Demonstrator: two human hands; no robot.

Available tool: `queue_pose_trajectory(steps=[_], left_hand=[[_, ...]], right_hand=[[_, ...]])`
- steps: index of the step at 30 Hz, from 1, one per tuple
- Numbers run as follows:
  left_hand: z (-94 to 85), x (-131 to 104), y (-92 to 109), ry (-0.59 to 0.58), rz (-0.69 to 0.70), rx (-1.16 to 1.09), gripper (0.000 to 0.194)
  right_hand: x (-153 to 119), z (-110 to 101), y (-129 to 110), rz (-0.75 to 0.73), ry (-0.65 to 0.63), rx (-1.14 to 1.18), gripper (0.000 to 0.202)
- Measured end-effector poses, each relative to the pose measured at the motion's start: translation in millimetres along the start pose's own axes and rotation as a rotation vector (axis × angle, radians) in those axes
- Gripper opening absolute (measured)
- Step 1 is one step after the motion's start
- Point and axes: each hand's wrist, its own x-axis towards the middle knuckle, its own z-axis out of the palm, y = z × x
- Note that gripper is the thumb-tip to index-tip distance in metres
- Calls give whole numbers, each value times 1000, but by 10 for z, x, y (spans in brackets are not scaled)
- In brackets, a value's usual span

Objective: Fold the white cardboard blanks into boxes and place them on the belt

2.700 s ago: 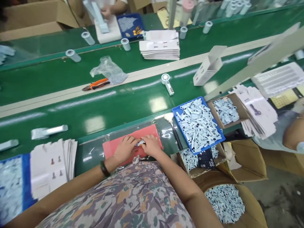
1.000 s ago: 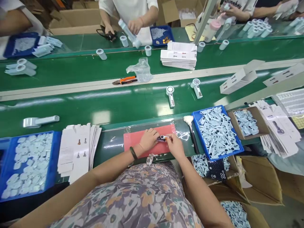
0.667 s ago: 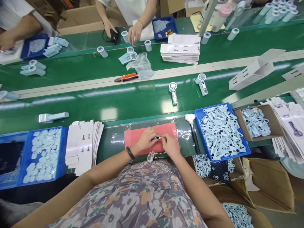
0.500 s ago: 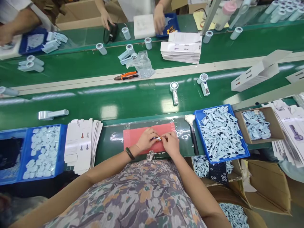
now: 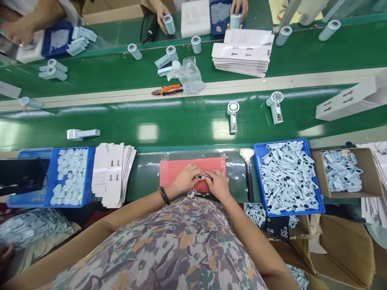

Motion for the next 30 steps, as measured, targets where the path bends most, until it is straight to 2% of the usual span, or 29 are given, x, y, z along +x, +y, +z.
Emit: queue_pose_trajectory(steps=[3, 7, 10, 13, 19, 23, 27, 30], left_hand=[[-53, -58, 25, -19, -14, 1, 18], [21, -136, 96, -38, -83, 15, 18], [89, -82, 122, -41, -149, 20, 21], [79, -18, 107, -58, -157, 23, 20], [49, -51, 91, -95, -144, 62, 27], [74, -5, 100, -122, -186, 89, 27], [26, -28, 139, -143, -131, 121, 28], [-94, -59, 77, -175, -32, 195, 34]], right_hand=[[-51, -12, -1, -28, -11, 37, 38], [-141, 30, -25, -57, 3, 44, 39], [-98, 29, -54, -29, -10, 48, 38], [-27, -4, -50, -2, -31, 70, 36], [-25, -45, 53, -90, -96, 72, 42], [14, -13, 59, -63, -88, 74, 42], [28, 9, 19, -60, -105, 119, 41], [-10, -123, 123, -132, -45, 260, 40]])
